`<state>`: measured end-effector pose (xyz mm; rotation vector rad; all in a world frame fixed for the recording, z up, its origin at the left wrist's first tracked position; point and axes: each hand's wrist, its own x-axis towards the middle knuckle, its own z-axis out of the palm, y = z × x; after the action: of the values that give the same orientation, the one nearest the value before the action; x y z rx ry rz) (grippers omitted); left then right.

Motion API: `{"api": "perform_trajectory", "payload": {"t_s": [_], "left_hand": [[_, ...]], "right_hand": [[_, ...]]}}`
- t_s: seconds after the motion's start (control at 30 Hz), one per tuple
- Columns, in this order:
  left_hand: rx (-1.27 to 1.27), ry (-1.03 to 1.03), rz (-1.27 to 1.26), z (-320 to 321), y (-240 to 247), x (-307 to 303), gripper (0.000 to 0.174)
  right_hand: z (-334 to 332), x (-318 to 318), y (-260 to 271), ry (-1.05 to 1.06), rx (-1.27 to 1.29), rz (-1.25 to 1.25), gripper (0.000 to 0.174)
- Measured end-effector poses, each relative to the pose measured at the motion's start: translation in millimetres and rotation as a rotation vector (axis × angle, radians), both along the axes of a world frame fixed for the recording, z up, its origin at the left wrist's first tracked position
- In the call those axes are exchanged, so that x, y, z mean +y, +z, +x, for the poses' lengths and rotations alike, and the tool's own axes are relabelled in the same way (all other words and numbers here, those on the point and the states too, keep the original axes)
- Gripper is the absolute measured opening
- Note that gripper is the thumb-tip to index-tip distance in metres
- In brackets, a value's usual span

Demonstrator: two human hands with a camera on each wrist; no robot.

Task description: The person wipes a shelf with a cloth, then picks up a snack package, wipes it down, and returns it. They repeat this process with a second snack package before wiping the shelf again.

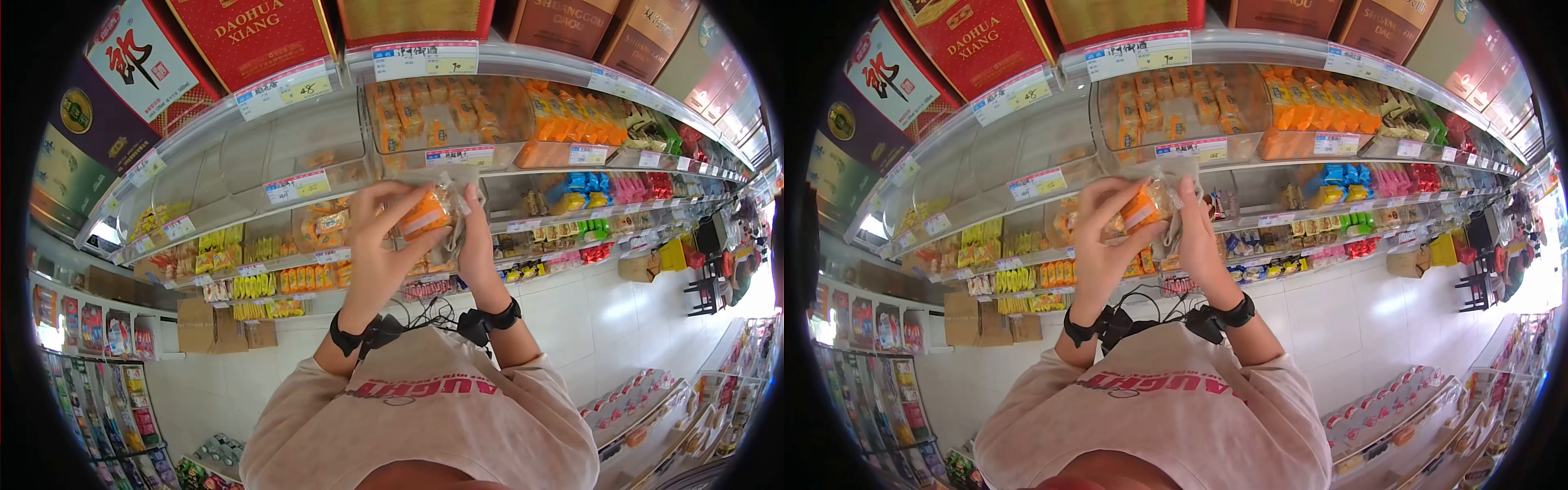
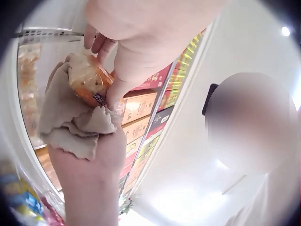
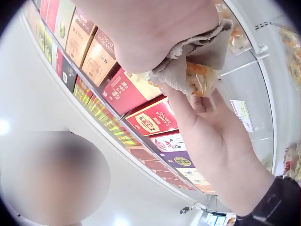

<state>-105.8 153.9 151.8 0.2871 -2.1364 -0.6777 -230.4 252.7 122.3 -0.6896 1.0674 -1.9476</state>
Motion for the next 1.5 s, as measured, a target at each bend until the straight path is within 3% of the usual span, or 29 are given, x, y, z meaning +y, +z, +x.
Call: {"api": "perform_trajectory", "payload": {"t_s": [0.1,0.2,0.3,0.37,0.5,0.67,0.77,0.87,0.97,1.07,1.37,1.5], "left_hand": [[-0.028,0.149,-0.161,5.2,7.8,2.0,0.060],[0.167,0.034,0.201,-2.0,1.4,2.8,0.051],[0.163,0.018,0.137,-4.0,-3.8,0.5,0.047],[0.241,-0.060,0.278,-5.8,1.5,9.1,0.042],[0.281,-0.090,0.468,-4.8,-4.9,3.7,0.033],[0.158,-0.145,0.579,1.8,-1.0,-1.5,0.027],[0.174,-0.170,0.659,4.0,3.1,2.3,0.026],[0.236,-0.185,0.803,6.8,7.3,1.3,0.026],[0.316,-0.207,0.954,11.5,2.4,-8.6,0.028],[0.329,-0.216,0.982,13.3,-0.7,-10.6,0.029],[0.362,-0.342,1.057,15.8,-13.4,-19.6,0.031],[0.406,-0.301,1.015,13.1,-14.2,-21.0,0.030]], "right_hand": [[1.3,-3.0,-3.3,-0.031,0.023,0.038,0.060],[10.8,1.2,1.1,-0.127,0.208,0.079,0.054],[16.2,3.3,13.8,-0.199,0.460,0.020,0.050],[15.2,-8.2,6.3,-0.333,0.646,-0.140,0.049],[7.2,-3.8,13.3,-0.288,0.827,-0.154,0.049],[-1.4,-2.7,9.7,-0.425,1.155,-0.075,0.048],[-3.4,-4.5,19.2,-0.379,1.136,-0.015,0.048],[-17.2,-0.9,5.0,-0.130,0.991,0.211,0.045],[-16.3,6.8,7.5,-0.044,0.857,0.173,0.035],[-10.2,6.4,-5.2,-0.148,0.792,0.114,0.029],[-15.8,20.6,-3.1,-0.084,0.848,0.006,0.023],[-12.5,24.2,4.7,-0.149,0.636,-0.007,0.021]]}}
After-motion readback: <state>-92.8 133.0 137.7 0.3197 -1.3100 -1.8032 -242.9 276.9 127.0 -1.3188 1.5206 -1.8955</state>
